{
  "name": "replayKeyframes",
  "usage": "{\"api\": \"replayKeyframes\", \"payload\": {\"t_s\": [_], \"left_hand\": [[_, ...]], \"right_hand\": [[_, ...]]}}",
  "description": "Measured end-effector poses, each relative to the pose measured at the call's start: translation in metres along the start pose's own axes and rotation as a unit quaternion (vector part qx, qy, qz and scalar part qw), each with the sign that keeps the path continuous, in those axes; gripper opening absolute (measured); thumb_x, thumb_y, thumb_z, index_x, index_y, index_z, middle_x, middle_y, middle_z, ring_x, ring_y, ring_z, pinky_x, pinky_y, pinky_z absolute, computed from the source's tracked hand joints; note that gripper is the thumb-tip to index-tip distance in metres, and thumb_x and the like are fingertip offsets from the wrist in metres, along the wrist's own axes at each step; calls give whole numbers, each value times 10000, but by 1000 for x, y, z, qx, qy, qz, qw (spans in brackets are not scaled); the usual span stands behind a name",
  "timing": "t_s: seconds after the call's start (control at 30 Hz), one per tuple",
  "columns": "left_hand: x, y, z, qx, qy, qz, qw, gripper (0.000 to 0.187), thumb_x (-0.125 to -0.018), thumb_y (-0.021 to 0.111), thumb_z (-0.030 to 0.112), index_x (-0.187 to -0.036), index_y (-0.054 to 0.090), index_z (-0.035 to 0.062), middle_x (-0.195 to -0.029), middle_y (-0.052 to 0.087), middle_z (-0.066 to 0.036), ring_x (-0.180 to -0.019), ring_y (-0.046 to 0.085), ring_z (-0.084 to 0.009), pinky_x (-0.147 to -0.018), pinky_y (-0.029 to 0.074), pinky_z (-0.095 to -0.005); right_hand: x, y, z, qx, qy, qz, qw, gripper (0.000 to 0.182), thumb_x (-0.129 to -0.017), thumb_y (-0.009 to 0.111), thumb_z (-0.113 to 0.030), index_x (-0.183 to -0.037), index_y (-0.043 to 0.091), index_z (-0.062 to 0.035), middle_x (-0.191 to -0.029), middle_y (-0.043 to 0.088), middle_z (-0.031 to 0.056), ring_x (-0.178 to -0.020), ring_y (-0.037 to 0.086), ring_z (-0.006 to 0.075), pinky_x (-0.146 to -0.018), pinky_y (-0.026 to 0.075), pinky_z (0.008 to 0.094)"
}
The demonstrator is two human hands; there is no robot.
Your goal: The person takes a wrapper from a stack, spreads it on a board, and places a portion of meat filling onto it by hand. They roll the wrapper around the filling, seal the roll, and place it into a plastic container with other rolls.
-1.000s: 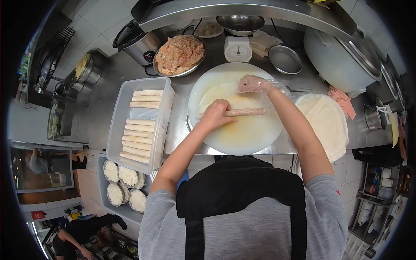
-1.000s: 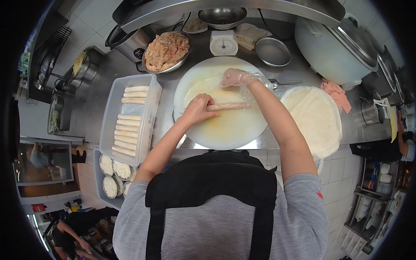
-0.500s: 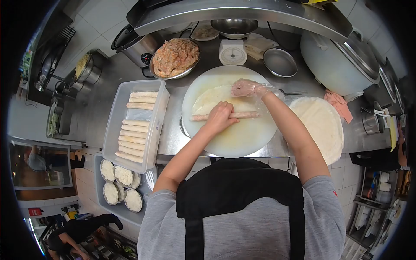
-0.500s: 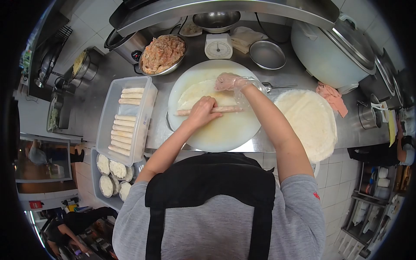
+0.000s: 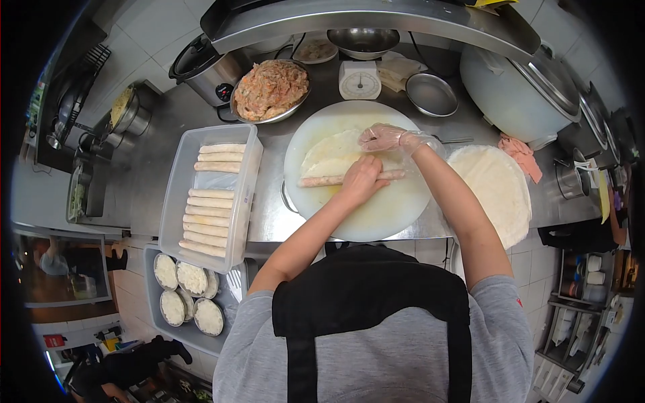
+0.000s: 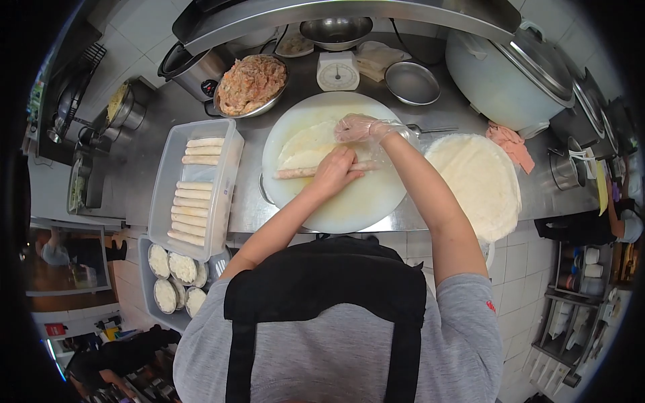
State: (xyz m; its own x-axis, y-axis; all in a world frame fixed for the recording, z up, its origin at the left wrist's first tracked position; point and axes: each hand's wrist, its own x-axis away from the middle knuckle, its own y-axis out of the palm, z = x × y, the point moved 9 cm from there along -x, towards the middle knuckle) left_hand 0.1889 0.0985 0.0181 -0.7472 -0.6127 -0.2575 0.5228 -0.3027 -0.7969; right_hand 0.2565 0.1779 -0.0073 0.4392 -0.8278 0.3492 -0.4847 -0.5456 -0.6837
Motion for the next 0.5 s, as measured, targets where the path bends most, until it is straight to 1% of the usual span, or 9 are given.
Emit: {"api": "replayKeyframes", "payload": {"t_s": [0.13, 0.2, 0.23, 0.3, 0.33, 0.4, 0.43, 0.5], "left_hand": [[4, -2, -7, 23, 19, -10, 1000, 323, -682, 762, 201, -854, 548, 32, -856, 561, -146, -904, 548, -328, -791, 442, -426], [11, -17, -13, 44, 17, 9, 999, 335, -665, 771, 208, -851, 556, 32, -857, 566, -143, -894, 547, -333, -785, 444, -423], [13, -23, -14, 47, 14, 10, 999, 335, -665, 771, 208, -851, 556, 32, -857, 566, -143, -894, 547, -333, -785, 444, -423], [22, -29, -28, 0, -45, -15, 999, 324, -661, 771, 208, -839, 562, 37, -865, 572, -135, -881, 547, -326, -780, 445, -413], [30, -31, -33, 0, -49, -18, 999, 324, -661, 771, 208, -839, 562, 37, -865, 572, -135, -881, 547, -326, -780, 445, -413], [38, -42, -48, -48, -59, -6, 997, 329, -648, 779, 235, -836, 580, 52, -854, 581, -114, -870, 551, -308, -765, 460, -405], [46, -51, -55, -48, -62, -5, 997, 329, -648, 779, 235, -836, 580, 52, -854, 581, -114, -870, 551, -308, -765, 460, -405], [65, -70, -75, -51, -92, -11, 994, 296, -664, 769, 203, -845, 582, 63, -841, 581, -98, -866, 555, -289, -765, 459, -398]], "right_hand": [[7, 6, 0, 3, -7, 22, 1000, 381, -812, 628, -272, -1088, 626, -9, -1074, 645, 164, -1011, 601, 289, -902, 449, 355], [40, -2, -35, 148, -63, 144, 976, 320, -741, 665, -218, -986, 630, -16, -995, 640, 172, -941, 596, 338, -847, 465, 392], [50, 6, -50, 148, -63, 139, 977, 320, -741, 665, -218, -986, 630, -16, -995, 640, 172, -941, 596, 338, -847, 465, 392], [60, 33, -57, 129, 45, 72, 988, 256, -661, 685, -160, -857, 598, -19, -909, 618, 178, -876, 577, 369, -780, 468, 423], [59, 45, -50, 126, 44, 69, 989, 256, -661, 685, -160, -857, 598, -19, -909, 618, 178, -876, 577, 369, -780, 468, 423], [60, 42, -29, 179, 11, 162, 970, 230, -652, 697, -157, -792, 571, -25, -844, 609, 167, -834, 577, 361, -732, 458, 425], [66, 41, -18, 179, 9, 160, 971, 230, -652, 697, -157, -792, 571, -25, -844, 609, 167, -834, 577, 361, -732, 458, 425], [80, 34, -12, 168, -49, 194, 965, 254, -650, 732, -157, -789, 564, -25, -801, 606, 141, -784, 576, 345, -699, 454, 400]]}}
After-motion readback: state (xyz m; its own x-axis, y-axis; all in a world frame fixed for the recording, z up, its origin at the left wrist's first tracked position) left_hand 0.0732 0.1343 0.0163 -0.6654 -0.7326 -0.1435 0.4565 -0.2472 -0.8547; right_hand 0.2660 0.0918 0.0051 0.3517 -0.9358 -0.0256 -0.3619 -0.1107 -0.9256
